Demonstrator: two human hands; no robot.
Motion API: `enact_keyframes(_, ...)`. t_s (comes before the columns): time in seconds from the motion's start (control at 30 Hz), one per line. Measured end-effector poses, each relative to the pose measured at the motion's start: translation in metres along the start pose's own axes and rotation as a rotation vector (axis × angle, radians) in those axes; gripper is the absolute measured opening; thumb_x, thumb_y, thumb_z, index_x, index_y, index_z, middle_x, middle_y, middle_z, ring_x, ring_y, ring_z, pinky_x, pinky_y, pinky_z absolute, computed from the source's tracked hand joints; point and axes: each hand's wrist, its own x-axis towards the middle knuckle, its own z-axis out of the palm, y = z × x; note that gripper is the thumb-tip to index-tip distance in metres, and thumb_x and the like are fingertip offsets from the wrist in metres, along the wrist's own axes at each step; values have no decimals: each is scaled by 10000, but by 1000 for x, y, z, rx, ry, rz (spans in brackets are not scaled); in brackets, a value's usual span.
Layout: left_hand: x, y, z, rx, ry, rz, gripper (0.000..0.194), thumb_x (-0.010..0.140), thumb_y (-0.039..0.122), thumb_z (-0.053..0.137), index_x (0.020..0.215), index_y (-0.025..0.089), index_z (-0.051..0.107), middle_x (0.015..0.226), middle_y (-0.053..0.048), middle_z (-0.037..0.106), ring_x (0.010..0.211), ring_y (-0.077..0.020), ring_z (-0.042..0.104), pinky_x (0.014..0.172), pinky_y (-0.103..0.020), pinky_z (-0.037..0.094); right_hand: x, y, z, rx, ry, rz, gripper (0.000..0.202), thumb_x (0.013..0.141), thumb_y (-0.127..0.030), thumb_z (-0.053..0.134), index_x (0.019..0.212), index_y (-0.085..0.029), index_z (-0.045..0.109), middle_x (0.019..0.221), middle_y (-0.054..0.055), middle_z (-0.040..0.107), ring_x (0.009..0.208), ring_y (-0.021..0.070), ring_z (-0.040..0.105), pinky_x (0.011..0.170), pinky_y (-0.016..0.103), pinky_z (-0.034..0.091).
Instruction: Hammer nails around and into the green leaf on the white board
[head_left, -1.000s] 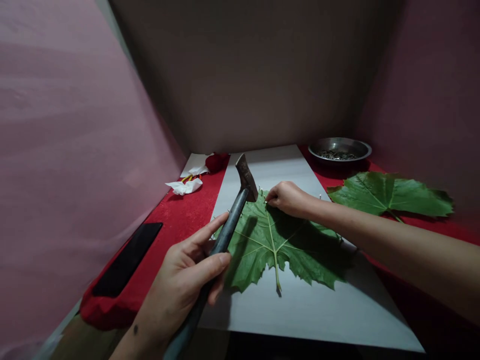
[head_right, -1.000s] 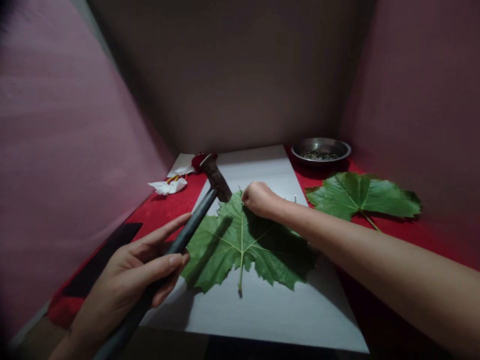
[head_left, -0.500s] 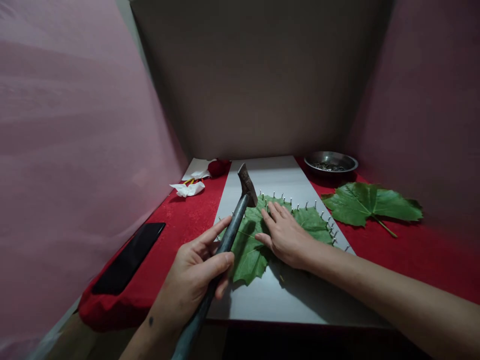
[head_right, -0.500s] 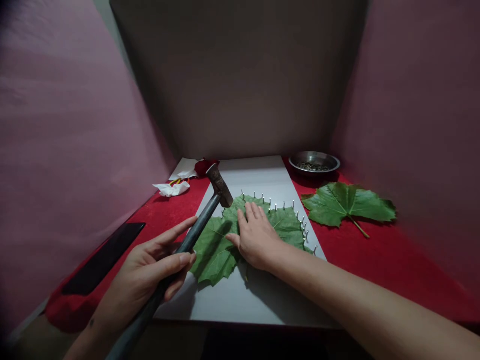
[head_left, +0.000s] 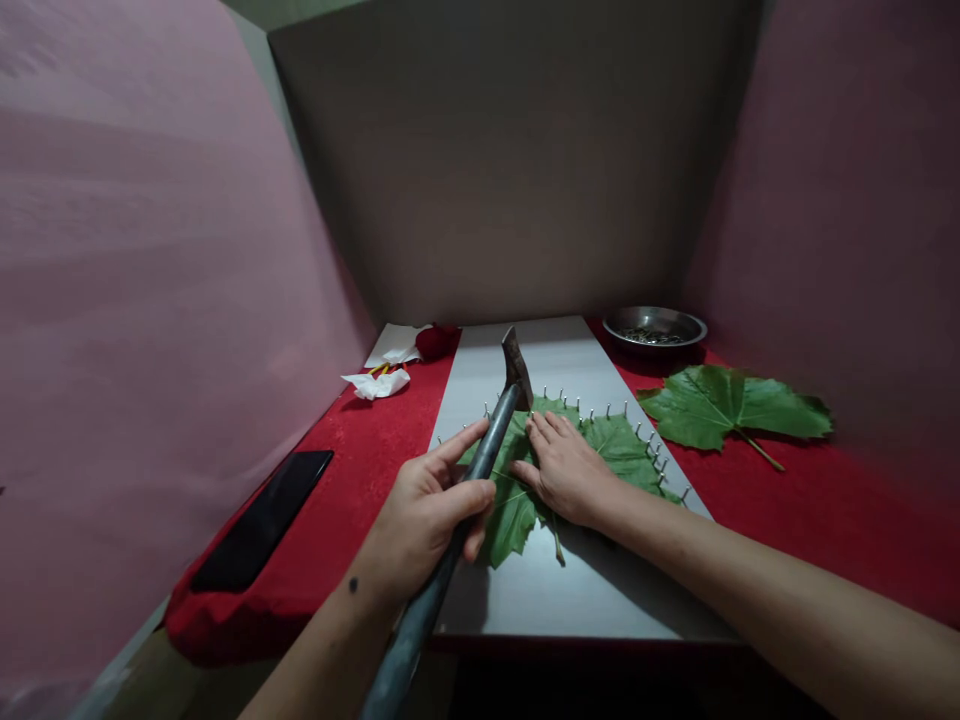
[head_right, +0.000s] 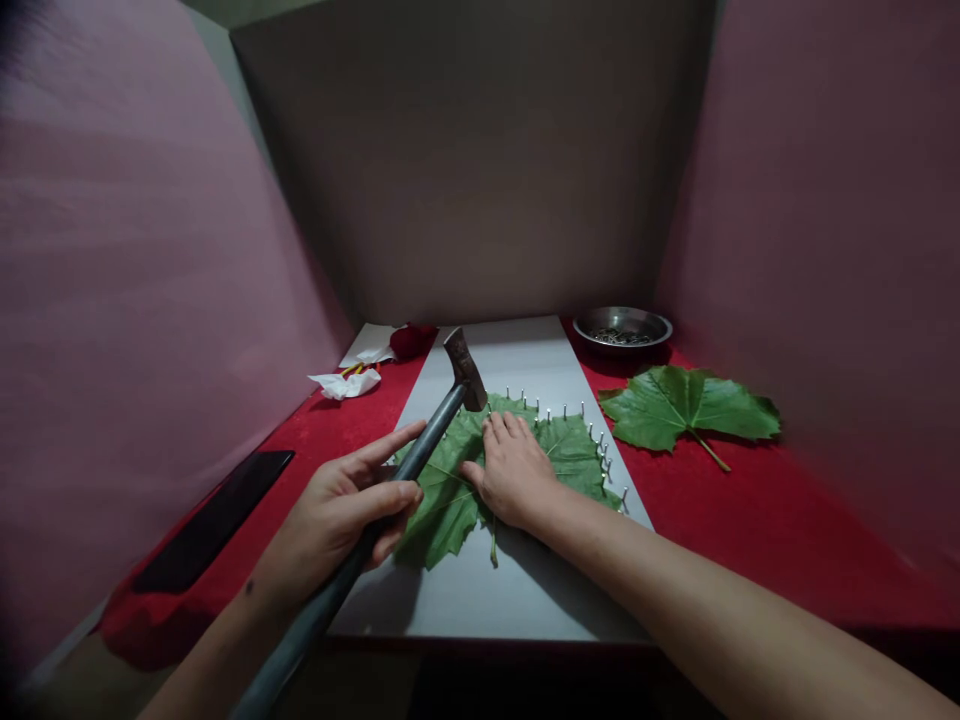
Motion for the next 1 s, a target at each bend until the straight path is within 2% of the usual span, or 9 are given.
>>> enact_keyframes(0.13,12,3,6,28,-13,7,708,758,166,629,1417,119,376,501,36,551,355,-87,435,364,-194,297,0,1,-2,31,12,3,733,924,-504,328,1435,21,318,1522,183,237,1432,291,129,1172,409,95)
enact_keyframes(0.23,15,1,9,59,4,30,688,775,179,619,1418,132,381,483,59,520,368,-81,443,394,-188,304,0,2,-1,55,22,3,731,921,-506,331,1435,14,325,1523,179,236,1433,285,127,1173,401,95)
enact_keyframes(0.4,14,0,10,115,-35,-70,697,778,190,593,1430,111,357,430,67,489,342,-86,395,376,-195,283,-1,3,-2,63,8,2,716,916,-485,356,1437,5,327,1522,182,235,1434,276,131,1174,395,90)
enact_keyframes(0.63,-1,20,19,173,44,78,636,808,210,597,1414,187,406,464,65,503,379,-68,406,409,-184,294,1,4,-1,69,-2,1,734,922,-516,318,1450,-7,301,1533,155,219,1437,263,126,1177,393,76)
enact_keyframes(0.7,0,18,20,179,29,65,640,813,210,589,1422,195,394,454,71,491,382,-70,405,415,-185,301,1,4,-2,70,-2,1,728,922,-511,318,1447,-6,311,1530,162,226,1434,268,137,1176,392,83)
enact_keyframes(0.87,10,4,20,146,-16,-58,702,761,189,612,1421,117,381,453,74,479,357,-83,413,386,-197,298,0,3,-3,65,-7,1,725,928,-499,313,1450,4,296,1518,190,244,1433,273,142,1174,390,88)
enact_keyframes(1.0,3,7,23,198,13,-9,660,788,226,615,1413,174,411,452,68,498,370,-83,419,401,-197,301,0,2,-2,81,9,-3,726,918,-501,348,1440,2,321,1522,183,243,1430,277,152,1173,390,90)
